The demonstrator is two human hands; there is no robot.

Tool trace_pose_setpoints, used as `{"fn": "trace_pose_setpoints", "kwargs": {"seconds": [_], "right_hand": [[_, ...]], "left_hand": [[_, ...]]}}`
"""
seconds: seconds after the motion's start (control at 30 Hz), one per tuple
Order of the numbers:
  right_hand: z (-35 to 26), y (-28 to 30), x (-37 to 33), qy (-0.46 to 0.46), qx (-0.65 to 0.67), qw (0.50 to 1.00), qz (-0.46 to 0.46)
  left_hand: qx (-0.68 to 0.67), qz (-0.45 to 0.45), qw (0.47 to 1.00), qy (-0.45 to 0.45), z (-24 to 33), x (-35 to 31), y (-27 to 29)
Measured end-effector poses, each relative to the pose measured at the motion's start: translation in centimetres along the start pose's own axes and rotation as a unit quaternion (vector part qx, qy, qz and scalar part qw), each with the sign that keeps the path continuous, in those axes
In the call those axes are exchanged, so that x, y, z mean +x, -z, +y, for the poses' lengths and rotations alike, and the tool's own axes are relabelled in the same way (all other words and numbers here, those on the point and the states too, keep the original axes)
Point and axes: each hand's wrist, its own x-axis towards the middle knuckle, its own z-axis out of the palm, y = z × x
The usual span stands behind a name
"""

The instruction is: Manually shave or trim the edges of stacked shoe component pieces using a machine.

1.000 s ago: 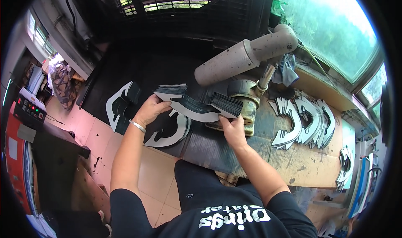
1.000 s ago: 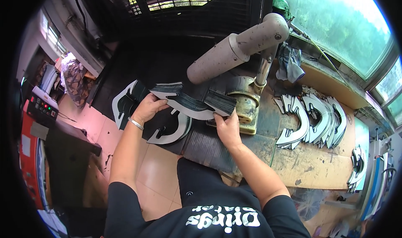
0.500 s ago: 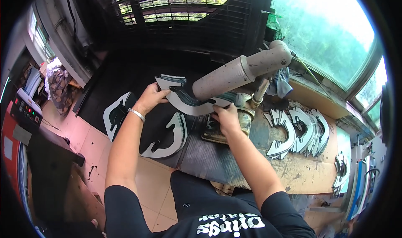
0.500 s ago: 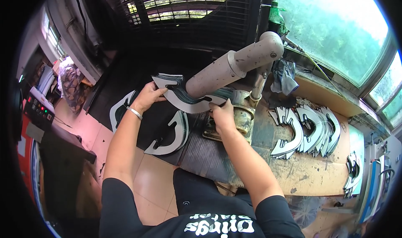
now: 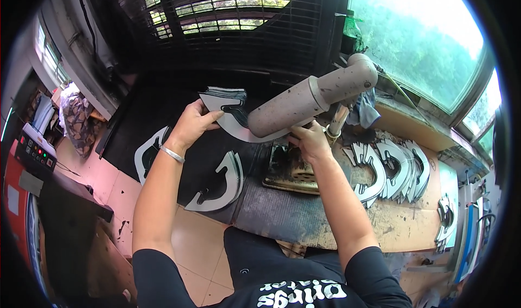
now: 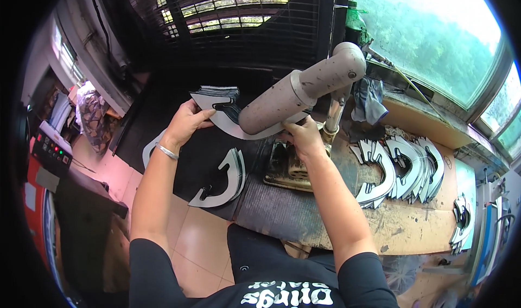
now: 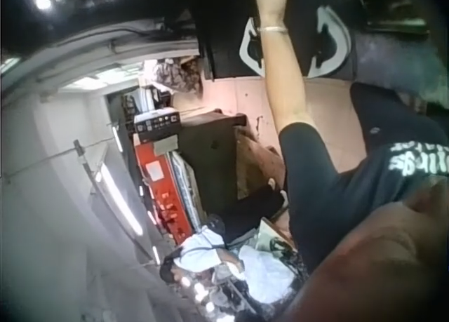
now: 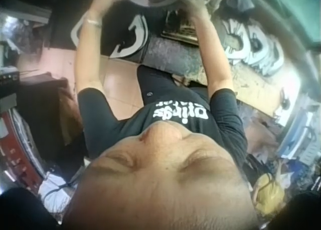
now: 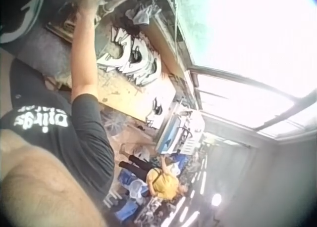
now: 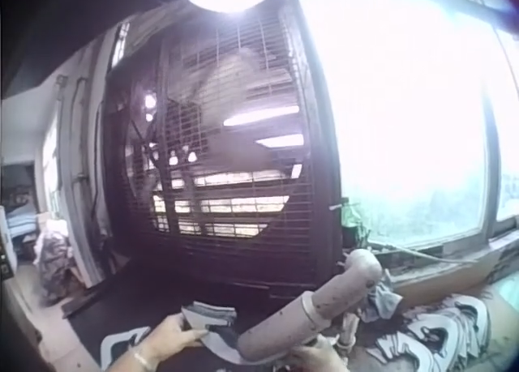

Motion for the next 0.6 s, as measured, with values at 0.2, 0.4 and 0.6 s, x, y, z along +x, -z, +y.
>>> {"fn": "trace_pose_setpoints", "kwargs": {"seconds": [0.2,0.4,0.6], "right_hand": [[-0.4,0.5,-0.4,-0.015,-0.030,0.999,0.006],[-0.7,0.3,-1.3,-0.028,-0.037,0.999,-0.008],[-0.6,0.5,-2.0,-0.031,-0.047,0.998,0.022]], "left_hand": [[-0.002,0.019,1.000,-0.010,0.2,-1.1,-0.8],[-0.014,0.044,0.999,-0.005,0.4,-2.5,-1.0],[-0.011,0.027,1.000,-0.007,0.5,-3.1,-1.1]]}}
